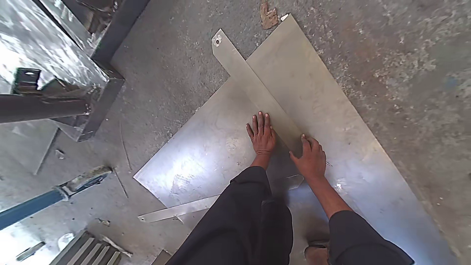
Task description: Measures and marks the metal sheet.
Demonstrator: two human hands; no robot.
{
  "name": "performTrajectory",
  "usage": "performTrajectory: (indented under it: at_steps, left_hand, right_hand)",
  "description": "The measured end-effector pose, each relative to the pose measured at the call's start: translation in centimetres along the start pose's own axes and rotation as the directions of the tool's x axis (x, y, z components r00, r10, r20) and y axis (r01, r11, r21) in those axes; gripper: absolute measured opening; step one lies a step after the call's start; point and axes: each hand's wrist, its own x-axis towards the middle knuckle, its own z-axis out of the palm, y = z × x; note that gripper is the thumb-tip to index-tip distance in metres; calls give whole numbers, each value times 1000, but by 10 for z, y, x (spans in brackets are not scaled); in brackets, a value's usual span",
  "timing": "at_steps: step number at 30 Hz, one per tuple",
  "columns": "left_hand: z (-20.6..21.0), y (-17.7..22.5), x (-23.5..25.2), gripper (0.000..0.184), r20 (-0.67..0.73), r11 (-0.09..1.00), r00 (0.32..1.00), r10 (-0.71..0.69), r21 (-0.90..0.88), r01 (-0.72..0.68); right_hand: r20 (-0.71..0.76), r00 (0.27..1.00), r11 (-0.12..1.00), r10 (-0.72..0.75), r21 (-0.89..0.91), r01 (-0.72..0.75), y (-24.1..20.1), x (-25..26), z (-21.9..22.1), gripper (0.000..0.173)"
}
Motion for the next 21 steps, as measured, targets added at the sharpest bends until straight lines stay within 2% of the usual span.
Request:
performTrajectory:
  at_steps: [8, 13, 15, 16, 18, 20, 21]
  left_hand:
    - [-3, 5, 0, 55, 19, 1000, 1000, -1, 15, 1]
    - [-10, -4, 16, 56, 86, 1000, 996, -1, -12, 2]
    - [-14, 3, 3, 56, 126, 999, 992, 0, -39, 5]
    - [-20, 3, -6, 56, 171, 1000, 985, -11, -26, 16]
    - [-18, 8, 6, 58, 202, 999, 979, -30, 29, 25]
    - [-12, 6, 16, 59, 186, 995, 982, -40, 99, 21]
    - [-11, 6, 16, 59, 187, 992, 982, -38, 129, 14]
  right_hand:
    - [78, 993, 996, 90, 17, -92, -4, -1, -5, 75]
    - [297, 950, 967, 98, 198, -161, -1, -1, -33, 75]
    - [301, 946, 956, 117, 225, -190, 21, -41, -55, 72]
    - [338, 931, 943, 139, 241, -228, 31, -73, -65, 67]
    - [408, 895, 903, 179, 292, -314, 65, -123, -82, 46]
    - [492, 832, 835, 256, 322, -447, 118, -193, -92, 36]
    - [540, 777, 798, 324, 285, -531, 150, -237, -91, 35]
